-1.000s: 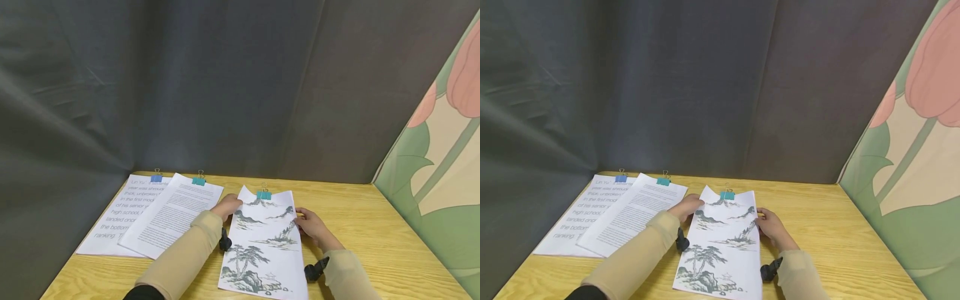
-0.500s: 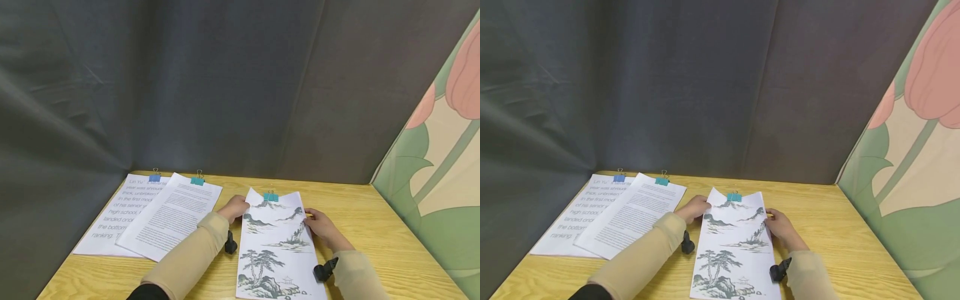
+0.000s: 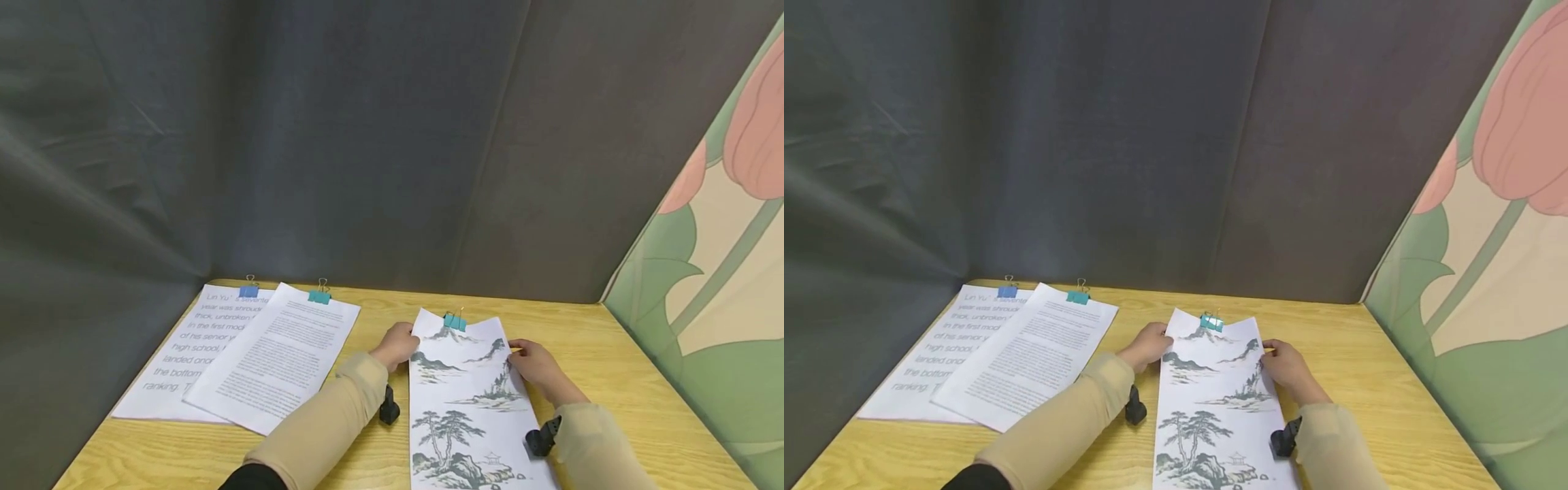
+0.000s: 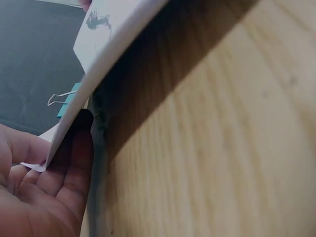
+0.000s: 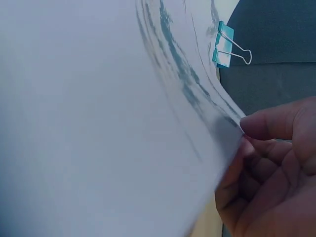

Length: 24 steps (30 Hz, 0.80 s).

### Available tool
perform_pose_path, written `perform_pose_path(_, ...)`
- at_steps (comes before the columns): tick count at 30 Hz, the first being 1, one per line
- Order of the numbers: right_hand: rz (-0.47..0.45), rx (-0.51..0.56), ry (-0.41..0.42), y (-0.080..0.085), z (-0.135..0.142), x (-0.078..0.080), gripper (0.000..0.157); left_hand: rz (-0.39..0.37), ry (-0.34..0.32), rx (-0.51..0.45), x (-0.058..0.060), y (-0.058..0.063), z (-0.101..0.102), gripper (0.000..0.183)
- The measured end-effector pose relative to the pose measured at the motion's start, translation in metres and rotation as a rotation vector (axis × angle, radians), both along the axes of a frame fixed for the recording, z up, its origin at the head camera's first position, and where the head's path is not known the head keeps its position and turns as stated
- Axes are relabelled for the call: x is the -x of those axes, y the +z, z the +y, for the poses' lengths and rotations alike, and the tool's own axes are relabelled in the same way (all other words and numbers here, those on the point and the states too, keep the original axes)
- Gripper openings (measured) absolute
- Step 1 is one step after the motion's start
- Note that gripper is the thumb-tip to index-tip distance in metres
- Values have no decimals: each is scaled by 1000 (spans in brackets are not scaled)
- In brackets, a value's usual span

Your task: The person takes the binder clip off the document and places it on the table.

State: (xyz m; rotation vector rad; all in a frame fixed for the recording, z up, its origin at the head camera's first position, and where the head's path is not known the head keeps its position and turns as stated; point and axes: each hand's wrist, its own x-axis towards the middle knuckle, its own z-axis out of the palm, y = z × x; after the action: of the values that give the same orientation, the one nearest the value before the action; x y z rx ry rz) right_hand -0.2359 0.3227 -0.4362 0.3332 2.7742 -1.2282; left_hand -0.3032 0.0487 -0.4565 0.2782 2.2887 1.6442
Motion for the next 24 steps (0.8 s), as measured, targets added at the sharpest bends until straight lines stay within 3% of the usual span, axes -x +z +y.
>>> perform_pose_path(9,96,-117,81,19,7,8,40,42,-7,-21,-3,1,-1,22)
perform_pose_path(16,239,-272,225,37,-4,33,36,92,-9,-39,-6,-2,1,20)
perform_pose_path(24,262,-299,305,49,-18,52,40,97,-7,-70,-12,-5,12,18)
